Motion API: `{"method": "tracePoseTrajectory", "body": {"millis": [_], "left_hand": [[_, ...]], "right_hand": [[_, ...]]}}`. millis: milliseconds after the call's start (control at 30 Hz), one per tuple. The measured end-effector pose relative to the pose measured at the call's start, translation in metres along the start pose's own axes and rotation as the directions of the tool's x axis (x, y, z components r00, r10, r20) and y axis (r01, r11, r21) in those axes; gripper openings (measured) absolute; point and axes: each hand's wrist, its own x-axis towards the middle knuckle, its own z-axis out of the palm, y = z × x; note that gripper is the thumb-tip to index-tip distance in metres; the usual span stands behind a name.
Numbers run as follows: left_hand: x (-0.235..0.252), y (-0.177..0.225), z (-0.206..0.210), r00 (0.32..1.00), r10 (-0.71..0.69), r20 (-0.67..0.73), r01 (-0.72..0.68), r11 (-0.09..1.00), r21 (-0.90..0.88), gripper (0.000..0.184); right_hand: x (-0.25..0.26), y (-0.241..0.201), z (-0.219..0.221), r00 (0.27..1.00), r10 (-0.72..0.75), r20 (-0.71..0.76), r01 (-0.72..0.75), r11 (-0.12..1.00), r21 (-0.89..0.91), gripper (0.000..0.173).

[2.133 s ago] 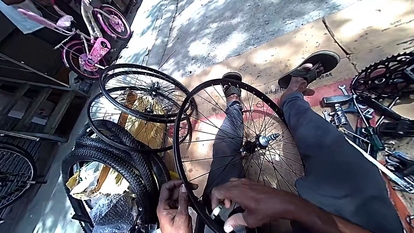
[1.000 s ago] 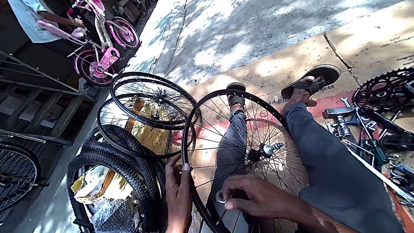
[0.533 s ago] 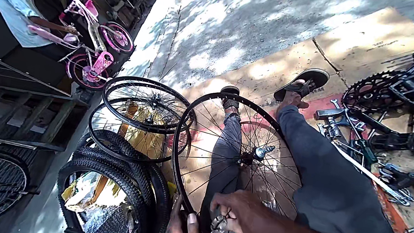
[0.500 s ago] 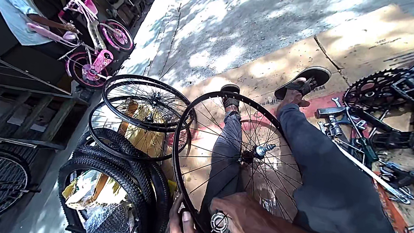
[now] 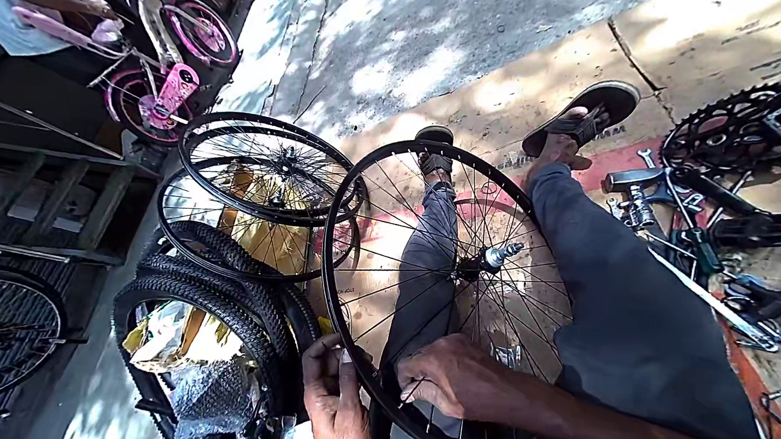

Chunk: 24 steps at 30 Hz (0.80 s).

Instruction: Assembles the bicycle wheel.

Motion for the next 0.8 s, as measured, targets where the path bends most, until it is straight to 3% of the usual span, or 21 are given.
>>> {"method": "tracePoseTrajectory", "body": {"millis": [67,133,233,267,367,467,533,633,733,800], "left_hand": [[0.001,-0.008,-0.003,0.997,-0.073,-0.027,0.072,0.996,-0.046,0.035],[0.004,-0.036,-0.013,0.954,-0.291,-0.069,0.286,0.955,-0.072,0.040],[0.005,-0.096,-0.041,0.783,-0.620,-0.042,0.621,0.784,0.009,0.031],[0.004,-0.110,-0.050,0.770,-0.638,0.029,0.630,0.767,0.122,0.026],[-0.009,-0.130,-0.073,0.758,-0.604,0.246,0.462,0.763,0.451,0.029],[-0.019,-0.124,-0.081,0.627,-0.715,0.309,0.464,0.661,0.589,0.030],[-0.022,-0.168,-0.093,0.588,-0.754,0.292,0.444,0.603,0.663,0.035],[-0.019,-0.239,-0.099,0.669,-0.733,0.124,0.453,0.534,0.714,0.048],[0.014,-0.267,-0.092,0.778,-0.625,-0.067,0.471,0.508,0.721,0.057],[0.054,-0.284,-0.088,0.840,-0.525,-0.138,0.433,0.496,0.752,0.062]], "right_hand": [[-0.001,0.003,-0.010,0.994,-0.053,0.096,0.050,0.998,0.028,0.022],[-0.004,0.003,-0.008,0.992,-0.081,0.097,0.082,0.997,-0.003,0.027],[-0.005,-0.003,-0.005,0.991,-0.095,0.095,0.099,0.994,-0.044,0.035],[-0.004,-0.004,-0.004,0.991,-0.106,0.077,0.109,0.993,-0.033,0.036],[-0.006,0.001,0.007,0.991,-0.131,-0.040,0.132,0.990,0.041,0.036],[-0.008,0.006,0.011,0.982,-0.127,-0.140,0.138,0.988,0.071,0.034],[-0.009,0.002,0.010,0.984,-0.103,-0.143,0.114,0.991,0.071,0.023],[-0.010,-0.007,0.002,0.998,-0.042,-0.044,0.045,0.997,0.058,0.018],[-0.009,-0.005,-0.014,0.992,-0.031,0.119,0.021,0.996,0.085,0.030],[-0.007,-0.003,-0.016,0.989,-0.011,0.148,0.003,0.998,0.056,0.038]]}}
